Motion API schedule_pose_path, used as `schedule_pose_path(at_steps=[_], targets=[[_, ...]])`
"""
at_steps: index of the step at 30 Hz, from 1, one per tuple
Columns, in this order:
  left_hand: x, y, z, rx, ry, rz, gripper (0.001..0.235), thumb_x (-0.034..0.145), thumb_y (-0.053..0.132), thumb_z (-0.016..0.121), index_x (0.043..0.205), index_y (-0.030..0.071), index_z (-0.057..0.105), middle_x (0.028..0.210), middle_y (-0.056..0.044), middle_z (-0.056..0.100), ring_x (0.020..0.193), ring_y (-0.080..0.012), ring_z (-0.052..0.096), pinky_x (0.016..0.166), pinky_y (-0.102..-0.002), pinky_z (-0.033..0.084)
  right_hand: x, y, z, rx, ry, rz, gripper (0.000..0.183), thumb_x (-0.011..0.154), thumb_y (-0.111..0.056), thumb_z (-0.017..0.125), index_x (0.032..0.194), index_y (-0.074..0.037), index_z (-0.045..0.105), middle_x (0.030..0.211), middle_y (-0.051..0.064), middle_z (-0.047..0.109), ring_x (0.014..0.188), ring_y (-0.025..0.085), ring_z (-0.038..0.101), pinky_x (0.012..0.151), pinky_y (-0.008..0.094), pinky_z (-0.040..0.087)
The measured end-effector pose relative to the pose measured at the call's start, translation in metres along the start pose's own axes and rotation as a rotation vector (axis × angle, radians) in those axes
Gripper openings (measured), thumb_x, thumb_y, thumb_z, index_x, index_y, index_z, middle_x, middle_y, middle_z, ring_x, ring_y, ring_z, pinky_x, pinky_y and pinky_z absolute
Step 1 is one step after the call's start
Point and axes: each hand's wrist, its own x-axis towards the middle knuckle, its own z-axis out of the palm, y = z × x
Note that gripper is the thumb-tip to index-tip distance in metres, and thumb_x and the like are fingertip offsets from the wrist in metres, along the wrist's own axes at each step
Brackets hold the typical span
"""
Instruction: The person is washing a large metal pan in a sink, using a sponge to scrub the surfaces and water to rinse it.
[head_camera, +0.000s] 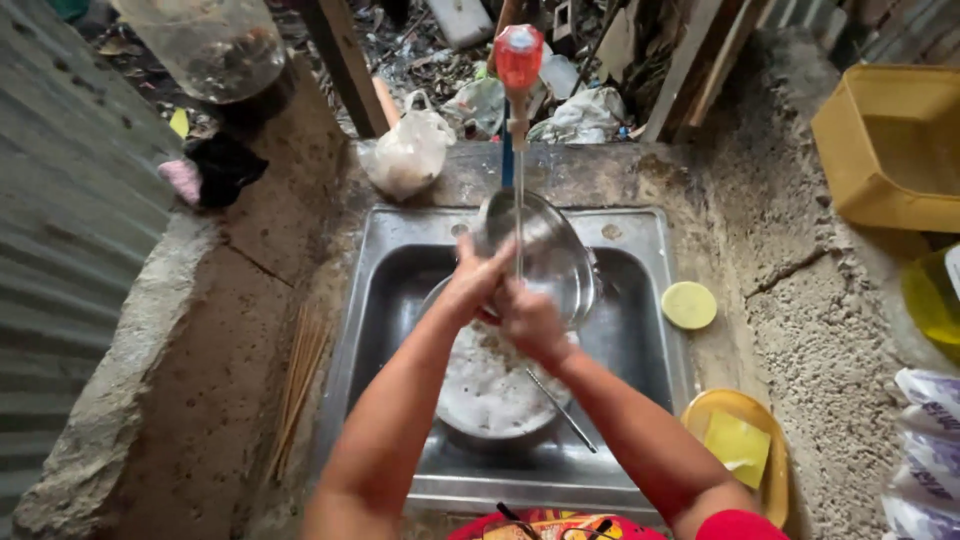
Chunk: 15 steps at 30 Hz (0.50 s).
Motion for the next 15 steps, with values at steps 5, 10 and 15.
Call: schedule_pose_path(at_steps=[5, 10, 15], targets=[[0.017, -0.054, -0.027, 0.131, 0.259, 0.664, 0.094, 0.085, -0.007, 0.053, 0.171, -0.005, 0.015, 0.147, -0.053, 0.048, 0.135, -0.0679, 0.05, 0.112, -0.075, 0.046, -0.043, 0.018, 0.024, 0.251, -0.275, -0.143, 0.063, 0.108, -0.04, 0.06, 0.164, -0.012, 0.049, 0.143, 0.027, 0.067, 0.131, 0.049, 0.064, 0.109, 0.061, 0.052], [-0.026, -0.041, -0.052, 0.119, 0.162, 0.514, 0.084, 0.088, 0.0, 0.049, 0.17, 0.007, 0.033, 0.148, -0.041, 0.054, 0.113, -0.06, 0.058, 0.087, -0.062, 0.049, 0.004, 0.139, -0.009, -0.117, -0.451, -0.442, 0.041, 0.102, -0.047, 0.065, 0.118, -0.013, 0.08, 0.112, 0.022, 0.072, 0.107, 0.049, 0.067, 0.095, 0.059, 0.053], [-0.054, -0.013, -0.028, 0.024, 0.084, 0.327, 0.092, 0.09, -0.001, 0.049, 0.174, 0.021, 0.02, 0.141, -0.049, 0.055, 0.128, -0.066, 0.058, 0.092, -0.078, 0.053, 0.014, 0.161, 0.046, -0.977, -0.283, -0.344, 0.025, 0.089, -0.033, 0.07, 0.091, -0.015, 0.087, 0.114, 0.023, 0.074, 0.11, 0.048, 0.07, 0.076, 0.058, 0.055]])
